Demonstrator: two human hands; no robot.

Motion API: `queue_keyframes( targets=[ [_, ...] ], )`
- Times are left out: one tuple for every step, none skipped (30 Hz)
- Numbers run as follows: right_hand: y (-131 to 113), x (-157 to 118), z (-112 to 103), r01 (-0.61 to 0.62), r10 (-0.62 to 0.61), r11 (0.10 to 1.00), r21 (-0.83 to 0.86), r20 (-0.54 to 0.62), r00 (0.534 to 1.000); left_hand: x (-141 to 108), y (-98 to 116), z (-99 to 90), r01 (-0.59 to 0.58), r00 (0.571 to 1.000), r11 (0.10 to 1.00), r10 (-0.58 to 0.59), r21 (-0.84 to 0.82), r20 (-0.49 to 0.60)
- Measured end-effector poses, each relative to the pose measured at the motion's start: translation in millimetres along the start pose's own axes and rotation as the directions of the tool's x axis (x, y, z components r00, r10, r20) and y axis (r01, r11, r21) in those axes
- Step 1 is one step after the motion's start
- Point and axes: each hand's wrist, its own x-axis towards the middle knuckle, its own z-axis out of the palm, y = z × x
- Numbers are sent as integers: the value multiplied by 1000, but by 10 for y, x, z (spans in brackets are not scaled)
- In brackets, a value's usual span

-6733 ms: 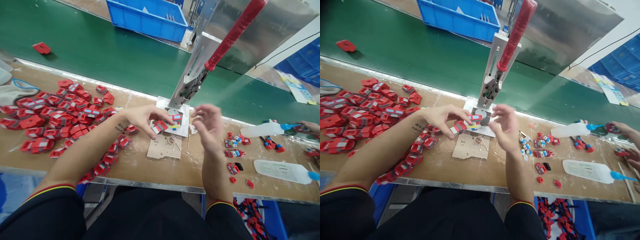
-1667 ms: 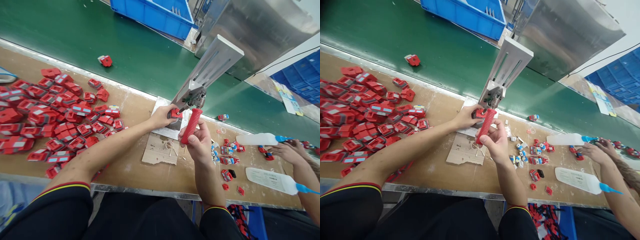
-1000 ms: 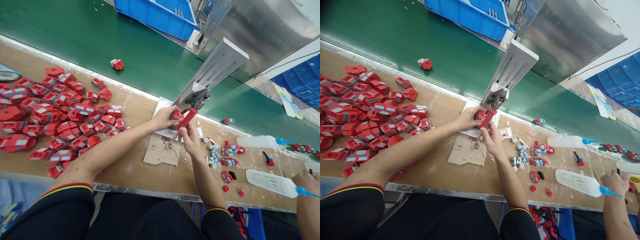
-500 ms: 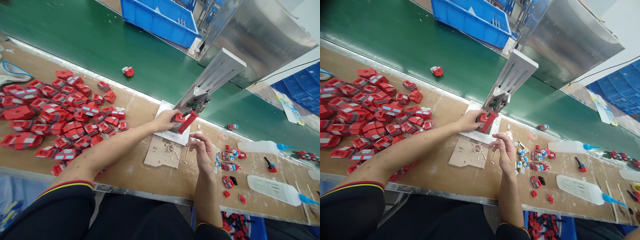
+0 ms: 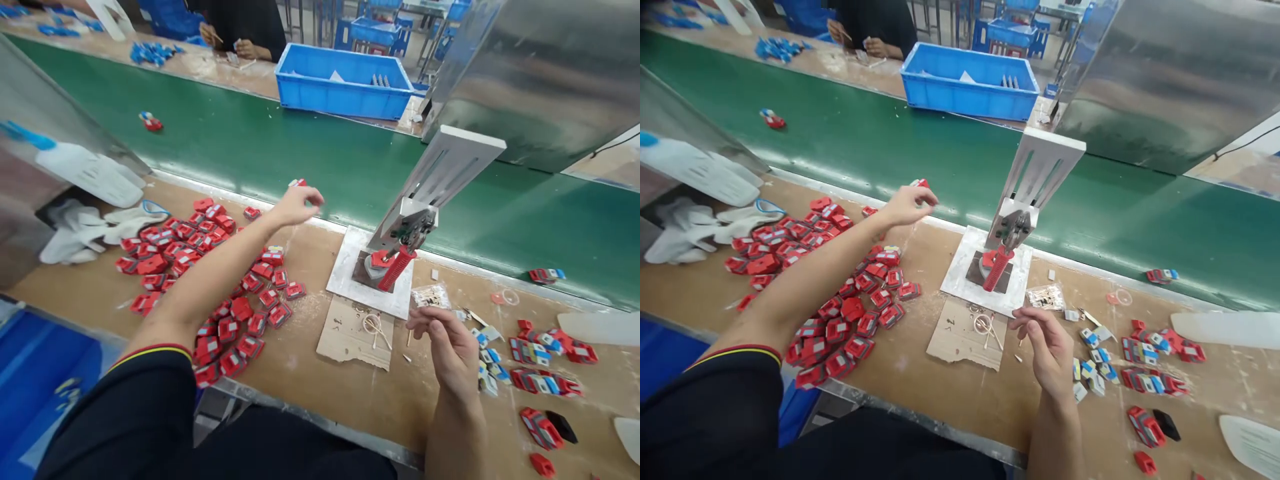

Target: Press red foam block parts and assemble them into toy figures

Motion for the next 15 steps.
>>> queue_keyframes(
  targets=[
    [2,4,3,-4,4,1000,-3,0,1000,113,-108,-113,107,991,992,-101,70,-92],
    [0,10,10,-4,4,1000,-6,6,1000,220,-192,-194,171,978,979,-155,109,-143],
    [-6,17,19,-1,1,1000,-8,13,1000,315,-255,-242,219,965,966,-194,135,-177],
    [-13,25,26,6,-6,1000,-8,17,1000,393,-299,-262,252,957,956,-223,151,-185],
    [-21,30,32,15,-15,1000,-10,17,1000,454,-328,-256,272,954,949,-245,160,-171],
    [-28,34,35,24,-24,1000,-14,15,1000,498,-345,-231,293,951,941,-269,169,-152],
    [-33,36,36,32,-31,999,-21,12,999,526,-354,-191,311,948,934,-291,176,-129],
    [-35,36,34,38,-38,999,-31,11,999,541,-355,-143,323,945,929,-308,182,-107],
    [-34,34,30,44,-44,998,-42,11,999,547,-350,-90,329,944,925,-317,188,-90],
    [-32,30,26,50,-49,997,-53,12,999,547,-339,-35,329,944,924,-320,193,-78],
    [-29,26,22,53,-52,997,-63,15,999,544,-321,18,323,946,925,-316,198,-69],
    [-25,21,19,55,-53,996,-73,18,998,539,-296,65,312,950,929,-306,202,-60],
    [-22,16,18,53,-51,995,-83,23,998,533,-265,103,295,955,934,-292,204,-47],
    [-20,11,18,48,-45,994,-94,30,999,525,-229,126,275,961,940,-276,203,-27],
    [-19,5,19,41,-37,994,-105,39,999,512,-191,129,255,966,946,-260,200,3]
  ],
)
